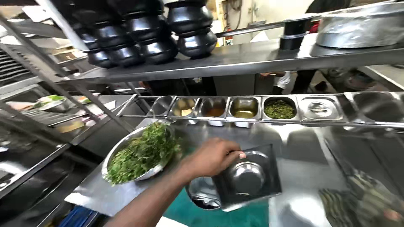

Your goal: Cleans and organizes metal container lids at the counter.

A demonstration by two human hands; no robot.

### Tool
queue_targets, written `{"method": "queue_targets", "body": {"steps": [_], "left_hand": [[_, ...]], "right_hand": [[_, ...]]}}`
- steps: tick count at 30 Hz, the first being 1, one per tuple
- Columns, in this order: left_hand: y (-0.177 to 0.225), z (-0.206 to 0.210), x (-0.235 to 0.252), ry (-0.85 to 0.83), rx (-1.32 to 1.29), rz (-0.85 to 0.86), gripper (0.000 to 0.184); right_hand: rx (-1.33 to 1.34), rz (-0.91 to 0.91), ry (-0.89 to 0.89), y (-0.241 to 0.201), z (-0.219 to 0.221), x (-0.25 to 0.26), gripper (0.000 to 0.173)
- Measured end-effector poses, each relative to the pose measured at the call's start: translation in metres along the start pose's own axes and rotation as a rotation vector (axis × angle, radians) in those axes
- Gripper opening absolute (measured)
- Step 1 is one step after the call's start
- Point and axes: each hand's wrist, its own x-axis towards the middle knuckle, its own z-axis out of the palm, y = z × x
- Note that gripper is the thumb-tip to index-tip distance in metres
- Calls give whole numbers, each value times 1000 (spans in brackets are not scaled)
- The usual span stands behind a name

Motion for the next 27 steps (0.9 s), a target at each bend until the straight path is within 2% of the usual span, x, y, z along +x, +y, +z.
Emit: {"method": "queue_targets", "body": {"steps": [1,2,4,5,7,10,13,15,16,18,19,21,22,23,24,25,27], "left_hand": [[10,23,15,-11,-191,-58,36],[19,51,29,-37,-425,-119,33],[41,109,53,-60,-905,-238,32],[58,136,60,-31,-1090,-305,34],[85,177,70,55,-1273,-382,49],[93,214,77,191,-1314,-314,58],[93,218,79,264,-1256,-187,39],[94,213,81,318,-1239,-194,34],[94,211,82,372,-1247,-212,34],[91,207,84,495,-1279,-259,36],[88,206,89,546,-1302,-288,37],[76,209,95,610,-1281,-337,37],[70,209,99,605,-1276,-350,37],[66,207,102,593,-1279,-354,38],[65,206,102,582,-1277,-341,38],[68,204,102,569,-1272,-317,39],[77,200,96,519,-1261,-268,43]], "right_hand": [[-63,-122,13,-14,11,-3,51],[-154,-225,1,-20,21,-9,53],[-438,-327,-141,-22,42,-31,48],[-617,-374,-187,-19,59,-43,45],[-934,-451,-180,1,87,-56,44],[-1097,-494,-105,11,97,-20,39],[-1038,-364,-137,-2,92,33,33],[-973,-303,-93,0,83,62,32],[-954,-301,-43,7,77,64,33],[-973,-276,-12,21,64,34,37],[-996,-232,-86,22,56,7,42],[-921,-38,-482,12,37,-53,34],[-798,39,-674,7,26,-65,29],[-674,68,-769,4,16,-64,27],[-574,48,-732,-3,6,-57,25],[-514,-9,-583,-16,0,-41,24],[-514,-175,-171,-37,10,-1,32]]}}
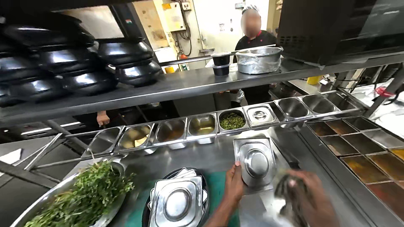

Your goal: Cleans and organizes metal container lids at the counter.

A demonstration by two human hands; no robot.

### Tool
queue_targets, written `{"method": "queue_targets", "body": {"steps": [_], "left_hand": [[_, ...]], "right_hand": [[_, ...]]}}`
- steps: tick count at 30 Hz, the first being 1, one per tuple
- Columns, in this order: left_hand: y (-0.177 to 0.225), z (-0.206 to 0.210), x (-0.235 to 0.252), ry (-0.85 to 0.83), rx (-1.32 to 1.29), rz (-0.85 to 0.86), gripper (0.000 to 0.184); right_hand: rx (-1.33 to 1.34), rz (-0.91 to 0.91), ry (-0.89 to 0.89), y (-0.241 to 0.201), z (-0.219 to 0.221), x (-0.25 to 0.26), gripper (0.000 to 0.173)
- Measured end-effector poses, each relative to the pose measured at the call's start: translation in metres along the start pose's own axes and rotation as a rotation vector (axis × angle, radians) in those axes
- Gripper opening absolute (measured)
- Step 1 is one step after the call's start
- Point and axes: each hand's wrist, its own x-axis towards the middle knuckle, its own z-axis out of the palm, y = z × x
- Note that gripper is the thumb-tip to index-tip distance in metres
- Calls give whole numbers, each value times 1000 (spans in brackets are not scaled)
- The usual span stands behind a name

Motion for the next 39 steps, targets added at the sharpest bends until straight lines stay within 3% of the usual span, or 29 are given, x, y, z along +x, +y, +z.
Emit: {"method": "queue_targets", "body": {"steps": [1,3,6,10,12,14,17,19,21,22,24,26,28,32,34,36,39], "left_hand": [[2,1,-5,-46,6,4,46],[3,5,-12,-168,53,34,49],[5,-3,-7,-261,150,59,56],[15,-20,1,-217,144,-13,68],[19,-20,2,-146,8,-117,81],[27,-21,3,-77,-166,-229,95],[38,-15,7,60,-372,-379,76],[35,-16,10,122,-338,-393,62],[29,-20,13,153,-123,-333,58],[28,-21,12,135,-7,-292,59],[28,-19,9,52,153,-199,58],[29,-13,0,7,226,-110,50],[32,-4,-8,55,267,-49,45],[38,-5,-7,273,240,-31,53],[34,-10,0,355,194,-19,52],[31,-18,8,397,187,-25,54],[31,-18,11,347,99,-55,56]], "right_hand": [[-35,-4,166,-6,8,24,39],[-110,57,214,-16,33,61,47],[-399,61,-34,-40,74,75,47],[-616,-68,-321,-73,103,66,48],[-637,-170,-383,-78,107,56,48],[-616,-339,-313,-71,113,37,46],[-620,-449,-337,-63,105,-2,52],[-622,-304,-645,-71,77,-19,47],[-607,-136,-915,-83,44,-13,37],[-592,-110,-905,-89,30,-5,34],[-558,-213,-623,-101,13,14,35],[-542,-450,-230,-89,35,39,42],[-560,-498,-100,-59,61,62,49],[-539,-222,-38,-5,58,43,48],[-381,33,-319,3,40,1,40],[12,181,-487,20,22,-32,32],[510,375,-88,31,7,-38,36]]}}
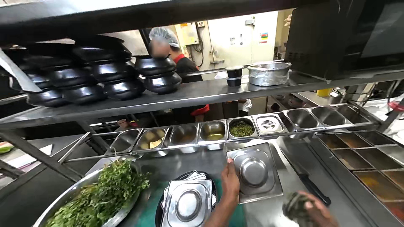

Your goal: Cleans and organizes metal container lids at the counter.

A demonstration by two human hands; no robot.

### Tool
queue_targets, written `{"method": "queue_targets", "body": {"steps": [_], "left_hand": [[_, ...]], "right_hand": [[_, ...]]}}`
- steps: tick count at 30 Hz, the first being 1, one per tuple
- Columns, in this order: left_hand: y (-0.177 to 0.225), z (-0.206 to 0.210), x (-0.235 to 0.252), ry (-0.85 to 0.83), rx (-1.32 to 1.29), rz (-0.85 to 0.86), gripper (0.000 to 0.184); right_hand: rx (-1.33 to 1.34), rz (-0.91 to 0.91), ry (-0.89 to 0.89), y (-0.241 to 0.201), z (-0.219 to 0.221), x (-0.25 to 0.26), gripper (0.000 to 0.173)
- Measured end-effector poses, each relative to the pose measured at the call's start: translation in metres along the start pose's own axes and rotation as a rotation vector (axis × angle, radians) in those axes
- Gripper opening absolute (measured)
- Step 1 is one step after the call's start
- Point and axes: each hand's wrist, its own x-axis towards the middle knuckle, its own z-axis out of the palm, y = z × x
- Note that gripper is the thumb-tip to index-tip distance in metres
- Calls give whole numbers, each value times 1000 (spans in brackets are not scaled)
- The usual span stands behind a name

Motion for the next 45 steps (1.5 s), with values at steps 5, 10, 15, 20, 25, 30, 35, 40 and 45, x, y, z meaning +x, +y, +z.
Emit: {"method": "queue_targets", "body": {"steps": [5,10,15,20,25,30,35,40,45], "left_hand": [[-8,20,-20,-263,50,-62,57],[18,-25,-32,-711,-326,-484,98],[4,-25,-49,-742,-528,-573,53],[-16,-20,-69,-705,-345,-363,90],[-2,-32,-53,-701,-380,-179,71],[16,-26,-45,-514,-294,-73,29],[13,-26,-43,-388,-298,-159,25],[17,-14,-39,-563,-305,-130,31],[25,-16,-19,-468,-451,-114,56]], "right_hand": [[109,-29,83,-34,37,16,71],[-835,-831,153,-10,48,-4,22],[-1009,-962,-132,23,56,-18,41],[-634,-796,-114,8,104,-1,36],[-647,-858,-78,-25,128,41,34],[-864,-764,65,-47,109,93,34],[-763,-175,97,-57,51,96,33],[-218,-426,239,-62,112,92,57],[-376,-690,-185,-40,147,57,40]]}}
